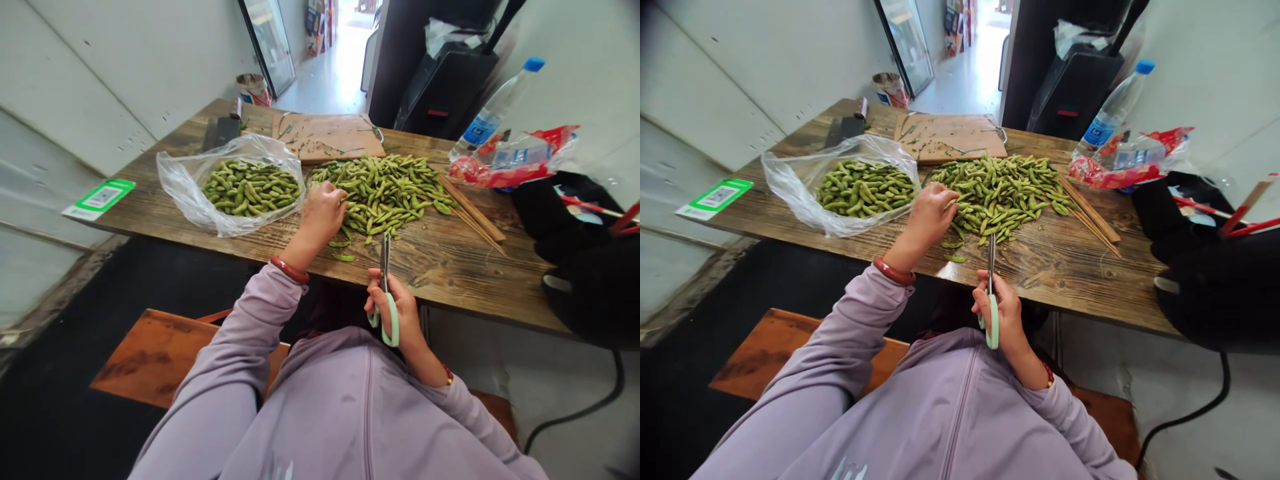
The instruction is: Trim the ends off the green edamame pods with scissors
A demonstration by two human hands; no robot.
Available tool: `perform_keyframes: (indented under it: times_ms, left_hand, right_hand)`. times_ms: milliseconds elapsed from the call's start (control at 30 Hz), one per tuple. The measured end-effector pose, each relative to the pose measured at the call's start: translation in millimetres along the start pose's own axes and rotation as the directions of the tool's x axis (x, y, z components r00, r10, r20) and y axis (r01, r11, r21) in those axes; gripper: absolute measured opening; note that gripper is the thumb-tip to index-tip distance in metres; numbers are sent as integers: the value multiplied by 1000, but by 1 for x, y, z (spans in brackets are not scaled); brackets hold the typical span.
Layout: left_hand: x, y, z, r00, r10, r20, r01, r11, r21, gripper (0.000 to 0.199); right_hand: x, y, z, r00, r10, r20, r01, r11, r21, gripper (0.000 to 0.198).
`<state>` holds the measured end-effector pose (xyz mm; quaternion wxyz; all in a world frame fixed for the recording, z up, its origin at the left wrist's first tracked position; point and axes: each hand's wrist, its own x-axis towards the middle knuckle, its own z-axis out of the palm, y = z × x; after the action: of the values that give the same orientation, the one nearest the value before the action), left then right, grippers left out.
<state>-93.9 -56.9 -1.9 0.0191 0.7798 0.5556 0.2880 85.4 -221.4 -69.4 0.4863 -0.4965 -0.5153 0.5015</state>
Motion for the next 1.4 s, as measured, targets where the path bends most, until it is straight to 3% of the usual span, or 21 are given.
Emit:
perform_keyframes:
  times_ms: [133, 233, 367, 467, 533, 600, 667, 733, 867, 1067, 1167, 1400]
  left_hand:
    - [7, 11, 7, 994, -25, 110, 9, 989, 146, 25]
    - [2, 15, 12, 992, -15, 123, -4, 988, 157, 22]
    - [-13, 12, 15, 1000, 29, 4, -29, 1000, -2, 12]
    - [-24, 10, 13, 988, -70, -137, 33, 966, -256, 5]
    - [-34, 14, 11, 981, -164, -100, 91, 854, -512, 1]
    - [-45, 21, 9, 974, -211, 83, 200, 624, -755, 8]
    - [-57, 30, 8, 938, -201, 283, 340, 370, -865, 20]
    - [-66, 39, 6, 905, -166, 393, 422, 214, -881, 26]
    - [-71, 48, 3, 882, -109, 458, 469, 119, -875, 32]
    - [-70, 50, 2, 863, -125, 489, 484, -66, -872, 38]
    - [-72, 50, 0, 853, -159, 497, 492, -73, -867, 35]
    - [-77, 54, -5, 889, -229, 397, 423, 74, -903, 27]
  right_hand:
    - [0, -1, 0, 1000, -3, 3, 3, 1000, -17, 37]
    - [0, -3, -1, 1000, -3, 13, 3, 1000, -15, 38]
    - [0, -3, -1, 1000, -4, 20, 4, 1000, -17, 38]
    - [0, -3, -1, 1000, -4, 21, 5, 1000, -8, 38]
    - [0, -5, -1, 1000, -10, 22, 10, 1000, -10, 38]
    - [0, -7, -2, 999, -28, 27, 29, 999, -33, 39]
    - [-1, -10, -4, 997, -61, 42, 64, 995, -80, 39]
    - [-1, -13, -5, 993, -96, 63, 104, 985, -137, 39]
    - [-2, -16, -6, 989, -122, 80, 137, 967, -217, 37]
    - [-2, -15, -7, 993, -109, 55, 119, 966, -229, 36]
    - [-1, -14, -7, 992, -110, 55, 119, 966, -230, 37]
    - [-1, -16, -8, 991, -118, 66, 131, 957, -257, 39]
